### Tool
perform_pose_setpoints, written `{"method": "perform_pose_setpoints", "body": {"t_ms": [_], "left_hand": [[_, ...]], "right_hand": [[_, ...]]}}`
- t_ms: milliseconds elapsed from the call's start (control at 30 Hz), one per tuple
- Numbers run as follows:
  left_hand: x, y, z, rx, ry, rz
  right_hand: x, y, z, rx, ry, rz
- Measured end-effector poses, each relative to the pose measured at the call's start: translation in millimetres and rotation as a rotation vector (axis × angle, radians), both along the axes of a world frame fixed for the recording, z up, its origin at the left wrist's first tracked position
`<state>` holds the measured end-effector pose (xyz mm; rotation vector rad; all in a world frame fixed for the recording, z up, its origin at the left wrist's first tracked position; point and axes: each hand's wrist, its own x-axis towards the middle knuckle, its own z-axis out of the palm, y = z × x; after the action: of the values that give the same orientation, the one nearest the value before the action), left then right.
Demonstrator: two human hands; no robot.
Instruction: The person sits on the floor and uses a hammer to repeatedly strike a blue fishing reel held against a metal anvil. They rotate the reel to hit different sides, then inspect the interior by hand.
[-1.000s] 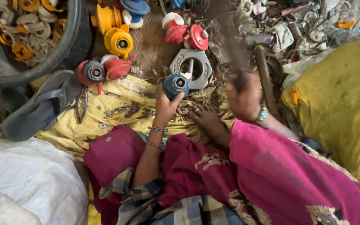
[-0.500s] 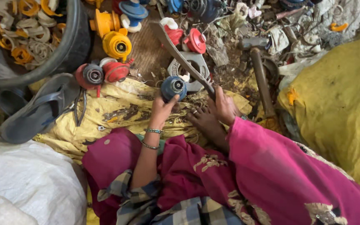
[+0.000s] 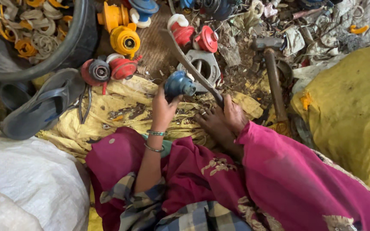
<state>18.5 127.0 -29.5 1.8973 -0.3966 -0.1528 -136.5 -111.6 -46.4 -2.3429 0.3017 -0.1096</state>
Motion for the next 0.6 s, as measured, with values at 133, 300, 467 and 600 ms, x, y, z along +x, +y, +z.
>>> {"method": "perform_pose_setpoints", "body": {"t_ms": [133, 300, 467, 600], "left_hand": [[-0.4, 0.0, 6.4, 0.018, 0.003, -0.017], [5.0, 4.4, 0.6, 0.18, -0.073, 0.033], [-0.6, 6.0, -20.4, 0.232, 0.003, 0.051], [-5.2, 6.6, -36.7, 0.236, -0.054, 0.059]], "right_hand": [[-1.1, 19.8, 0.6, -0.061, 0.299, 0.012], [-8.7, 59.4, -15.9, -0.589, -0.036, 0.458], [-14.3, 59.9, -34.8, -0.538, -0.034, 0.454], [-18.2, 56.6, -36.4, -0.524, 0.029, 0.449]]}}
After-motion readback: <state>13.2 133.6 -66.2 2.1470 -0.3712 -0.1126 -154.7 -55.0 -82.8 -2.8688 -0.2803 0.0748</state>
